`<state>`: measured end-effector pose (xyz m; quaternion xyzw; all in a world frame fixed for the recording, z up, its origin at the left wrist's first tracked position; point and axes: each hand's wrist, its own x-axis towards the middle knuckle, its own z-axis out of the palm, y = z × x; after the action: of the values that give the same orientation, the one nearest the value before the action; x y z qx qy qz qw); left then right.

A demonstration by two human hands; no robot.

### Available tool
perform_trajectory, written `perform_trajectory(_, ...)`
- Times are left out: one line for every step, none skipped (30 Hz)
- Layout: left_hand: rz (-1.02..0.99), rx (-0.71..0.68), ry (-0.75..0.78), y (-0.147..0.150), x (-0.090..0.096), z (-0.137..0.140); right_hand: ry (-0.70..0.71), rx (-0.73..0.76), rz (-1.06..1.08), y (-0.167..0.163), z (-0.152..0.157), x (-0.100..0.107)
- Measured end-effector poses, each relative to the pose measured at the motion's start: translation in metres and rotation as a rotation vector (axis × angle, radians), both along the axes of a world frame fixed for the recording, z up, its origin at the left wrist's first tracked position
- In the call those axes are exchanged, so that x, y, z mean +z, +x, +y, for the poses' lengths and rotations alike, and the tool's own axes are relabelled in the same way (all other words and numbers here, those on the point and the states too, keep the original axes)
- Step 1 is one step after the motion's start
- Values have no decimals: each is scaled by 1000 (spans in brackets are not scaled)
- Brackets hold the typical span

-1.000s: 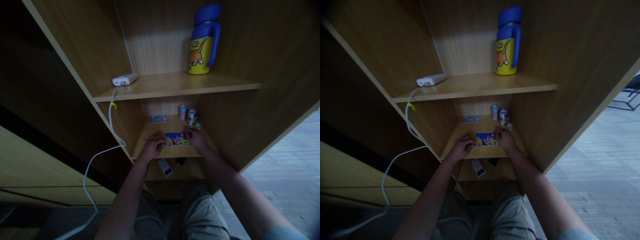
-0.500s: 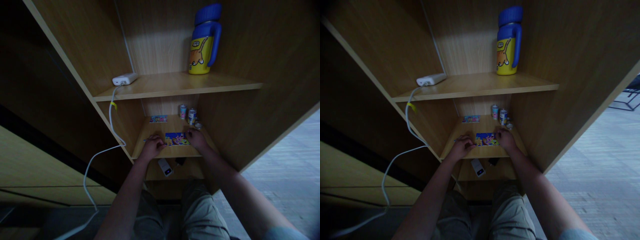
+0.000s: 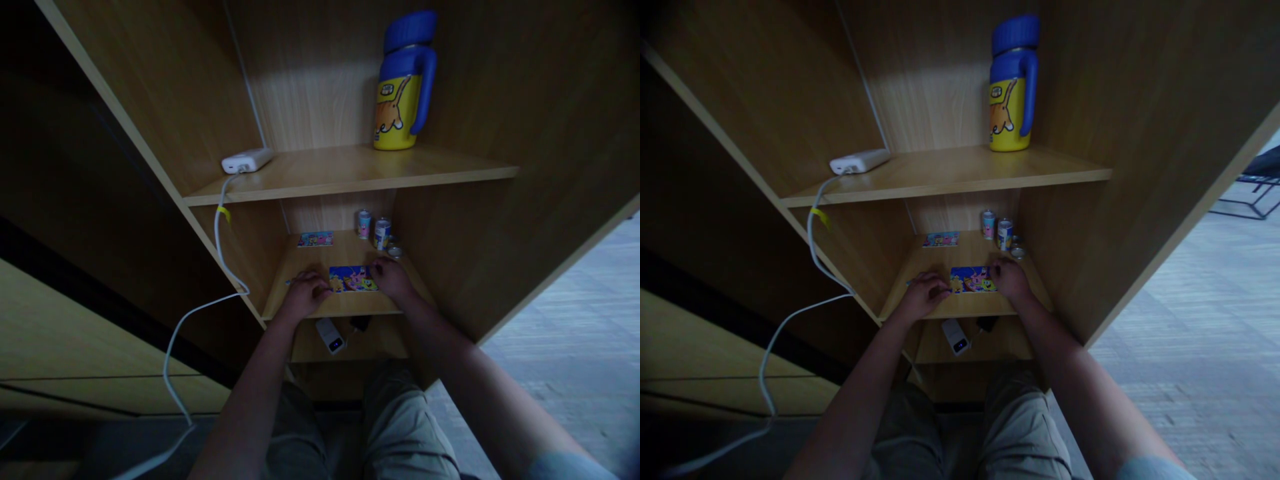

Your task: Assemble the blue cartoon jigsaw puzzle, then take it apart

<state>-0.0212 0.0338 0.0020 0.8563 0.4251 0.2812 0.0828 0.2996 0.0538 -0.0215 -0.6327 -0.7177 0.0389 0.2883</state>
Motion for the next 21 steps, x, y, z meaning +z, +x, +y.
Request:
perform_trajectory(-3, -7, 2, 0, 0, 0, 1, 0, -2, 0, 0, 0)
perform_trajectory(-6, -12, 4, 0, 0, 0, 0, 1, -6, 0, 0, 1)
perform_trajectory(-8, -15, 7, 0, -1, 1, -2, 2, -10, 0, 0, 1)
perform_trajectory(-7, -14, 9, 0, -1, 1, -4, 2, -13, 0, 0, 1)
perform_trajectory(-5, -7, 11, 0, -2, 1, -6, 4, -14, 0, 0, 2)
perform_trajectory(0, 7, 13, 0, -3, 1, -6, 5, -14, 0, -1, 2)
perform_trajectory(6, 25, 17, 0, -3, 1, -5, 7, -12, -1, -1, 2)
perform_trajectory(10, 45, 21, 0, -4, 2, -3, 7, -10, -1, -2, 3)
perform_trajectory(13, 63, 23, 0, -4, 2, -1, 5, -9, -1, -2, 4)
perform_trajectory(15, 77, 23, 1, -4, 2, 0, 5, -10, -2, -3, 4)
perform_trajectory(17, 83, 21, 1, -4, 2, 0, 5, -9, -2, -3, 5)
perform_trajectory(18, 84, 18, 2, -3, 2, -1, 3, -9, -2, -4, 6)
perform_trajectory(19, 81, 14, 2, -2, 2, -1, 2, -11, -2, -4, 6)
perform_trajectory(21, 76, 11, 3, -1, 2, -2, 2, -15, -2, -4, 7)
perform_trajectory(23, 71, 10, 3, 0, 2, -2, 4, -21, -2, -5, 7)
perform_trajectory(25, 66, 8, 4, 0, 3, -1, 6, -27, -2, -4, 7)
perform_trajectory(25, 63, 5, 4, 0, 4, 1, 7, -32, -2, -4, 8)
perform_trajectory(21, 61, 3, 5, 0, 5, 0, 6, -36, -2, -4, 8)
perform_trajectory(13, 59, 1, 5, 0, 7, -2, 5, -36, -2, -4, 8)
perform_trajectory(1, 59, 1, 6, -1, 9, -3, 3, -33, -2, -4, 8)
perform_trajectory(-11, 58, 1, 7, -2, 11, -3, 1, -29, -2, -5, 8)
